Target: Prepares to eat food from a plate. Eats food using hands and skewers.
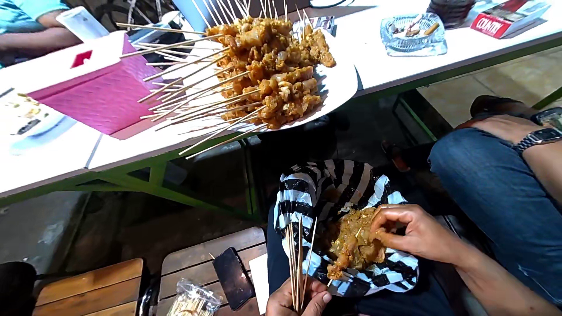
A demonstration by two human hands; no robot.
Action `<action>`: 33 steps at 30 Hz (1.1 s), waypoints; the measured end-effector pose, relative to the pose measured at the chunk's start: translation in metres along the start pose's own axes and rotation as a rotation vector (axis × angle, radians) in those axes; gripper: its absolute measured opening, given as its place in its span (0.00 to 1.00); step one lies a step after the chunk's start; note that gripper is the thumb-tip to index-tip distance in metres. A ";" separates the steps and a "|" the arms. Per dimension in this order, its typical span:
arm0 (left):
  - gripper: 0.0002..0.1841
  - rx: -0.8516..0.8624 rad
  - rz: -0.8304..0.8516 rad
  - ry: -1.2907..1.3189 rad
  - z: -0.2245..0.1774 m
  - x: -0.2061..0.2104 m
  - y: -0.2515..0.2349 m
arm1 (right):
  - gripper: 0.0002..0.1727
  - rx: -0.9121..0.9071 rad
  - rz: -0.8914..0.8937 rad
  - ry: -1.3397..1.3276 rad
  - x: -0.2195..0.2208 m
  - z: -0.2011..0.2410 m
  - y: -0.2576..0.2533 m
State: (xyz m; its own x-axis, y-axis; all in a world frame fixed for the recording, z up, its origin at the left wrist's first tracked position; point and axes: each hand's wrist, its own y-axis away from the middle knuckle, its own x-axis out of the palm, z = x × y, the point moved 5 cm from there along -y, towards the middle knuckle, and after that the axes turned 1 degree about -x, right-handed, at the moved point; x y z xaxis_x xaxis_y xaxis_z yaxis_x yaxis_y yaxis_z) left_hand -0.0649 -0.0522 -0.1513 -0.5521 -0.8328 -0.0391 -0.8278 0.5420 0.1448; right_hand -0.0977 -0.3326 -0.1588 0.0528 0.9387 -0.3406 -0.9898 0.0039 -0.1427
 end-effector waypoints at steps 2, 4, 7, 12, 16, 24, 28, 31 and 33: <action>0.07 0.004 0.031 -0.012 0.000 0.002 -0.001 | 0.08 0.124 -0.044 -0.302 -0.002 -0.001 0.003; 0.06 0.002 0.054 -0.026 0.000 0.005 -0.001 | 0.12 0.214 -0.078 -0.488 0.000 -0.002 0.005; 0.05 0.002 0.065 -0.032 0.002 0.007 0.000 | 0.17 0.235 -0.062 -0.678 0.003 -0.008 0.005; 0.06 0.017 0.020 -0.057 -0.001 -0.002 0.000 | 0.07 0.044 0.049 0.145 0.001 0.004 0.007; 0.06 0.016 0.001 -0.070 -0.002 -0.007 -0.001 | 0.06 -0.169 0.107 0.606 0.024 0.020 0.002; 0.06 0.035 0.002 -0.062 -0.004 -0.008 0.000 | 0.01 -0.174 0.348 0.486 0.064 0.014 -0.009; 0.06 0.026 -0.013 -0.070 -0.003 -0.011 0.000 | 0.07 -0.063 0.289 0.347 0.040 0.007 -0.009; 0.06 0.023 0.002 -0.059 -0.003 -0.009 -0.001 | 0.07 -0.004 0.181 0.106 0.023 0.005 -0.006; 0.06 0.028 0.011 -0.049 -0.003 -0.007 -0.001 | 0.08 0.012 0.132 -0.125 0.012 0.005 -0.007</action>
State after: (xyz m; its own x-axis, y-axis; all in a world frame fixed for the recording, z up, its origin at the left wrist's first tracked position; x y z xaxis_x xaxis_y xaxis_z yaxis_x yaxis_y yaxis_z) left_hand -0.0600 -0.0475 -0.1479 -0.5650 -0.8205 -0.0863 -0.8237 0.5548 0.1173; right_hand -0.0912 -0.3200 -0.1572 -0.0939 0.9670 -0.2370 -0.9886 -0.1187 -0.0928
